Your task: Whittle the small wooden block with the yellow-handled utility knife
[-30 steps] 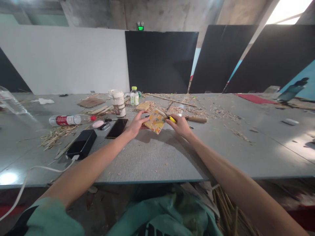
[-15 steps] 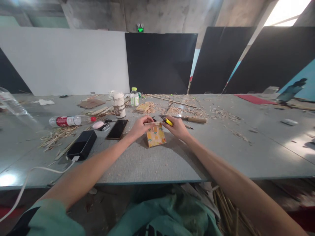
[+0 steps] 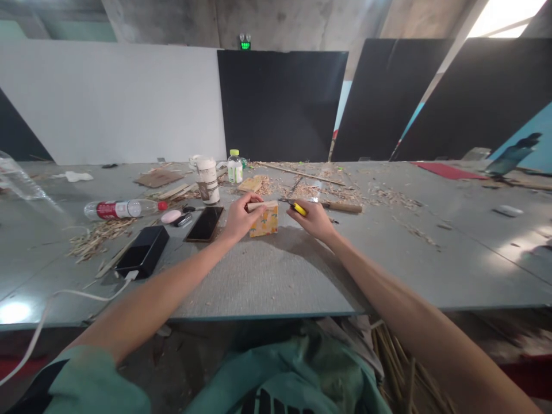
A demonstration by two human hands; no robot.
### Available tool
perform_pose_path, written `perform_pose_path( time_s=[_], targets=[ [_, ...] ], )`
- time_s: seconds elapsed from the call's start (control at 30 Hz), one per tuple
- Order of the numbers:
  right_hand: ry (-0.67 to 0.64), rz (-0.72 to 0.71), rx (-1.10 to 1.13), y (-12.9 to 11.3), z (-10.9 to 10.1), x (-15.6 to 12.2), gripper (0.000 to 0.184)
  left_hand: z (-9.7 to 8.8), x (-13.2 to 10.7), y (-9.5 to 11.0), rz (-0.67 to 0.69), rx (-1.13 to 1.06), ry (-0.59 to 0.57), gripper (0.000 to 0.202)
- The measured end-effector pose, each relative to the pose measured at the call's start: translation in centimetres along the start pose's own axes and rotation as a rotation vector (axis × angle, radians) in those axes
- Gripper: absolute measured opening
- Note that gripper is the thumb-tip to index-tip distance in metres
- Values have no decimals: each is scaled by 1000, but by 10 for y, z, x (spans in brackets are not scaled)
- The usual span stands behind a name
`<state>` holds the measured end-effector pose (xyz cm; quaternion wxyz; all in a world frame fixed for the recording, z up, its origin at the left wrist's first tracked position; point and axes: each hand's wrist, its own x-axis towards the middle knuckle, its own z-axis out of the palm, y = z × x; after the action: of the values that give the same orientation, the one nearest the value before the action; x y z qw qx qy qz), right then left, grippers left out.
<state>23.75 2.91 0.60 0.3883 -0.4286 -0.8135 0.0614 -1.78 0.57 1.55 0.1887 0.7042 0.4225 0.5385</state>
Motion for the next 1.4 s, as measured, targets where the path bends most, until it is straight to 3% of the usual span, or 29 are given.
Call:
perform_pose_path(
  time_s=[0.27,0.4,0.6,0.73,0.97,1.07,1.17,1.3,1.4],
  targets=[
    [-26,9,12,1,0,0,44,0,-5,12,-102,-62,-96,29],
    [-40,-7,15,1,-1,0,43,6,-5,2,-241,-261,-174,38],
    [-64,-9,13,2,2,-1,42,8,-6,-10,-312,-609,-373,63],
    [-82,-8,47,1,7,-1,43,10,-8,-12,-293,-730,-466,69],
    [-89,-2,48,-3,7,-2,45,13,-12,-14,-283,-752,-543,76],
    [-67,-3,10,-4,8,-2,43,16,-15,-9,-283,-692,-527,85],
    [-48,-15,-64,-5,10,-2,40,20,-16,-2,-276,-540,-436,82],
    [-78,-19,-159,-13,14,-5,32,23,-14,-2,-155,-288,-223,69],
    [-104,-83,-202,-22,16,-9,26,23,-12,-9,-60,-214,-170,66]
  ],
)
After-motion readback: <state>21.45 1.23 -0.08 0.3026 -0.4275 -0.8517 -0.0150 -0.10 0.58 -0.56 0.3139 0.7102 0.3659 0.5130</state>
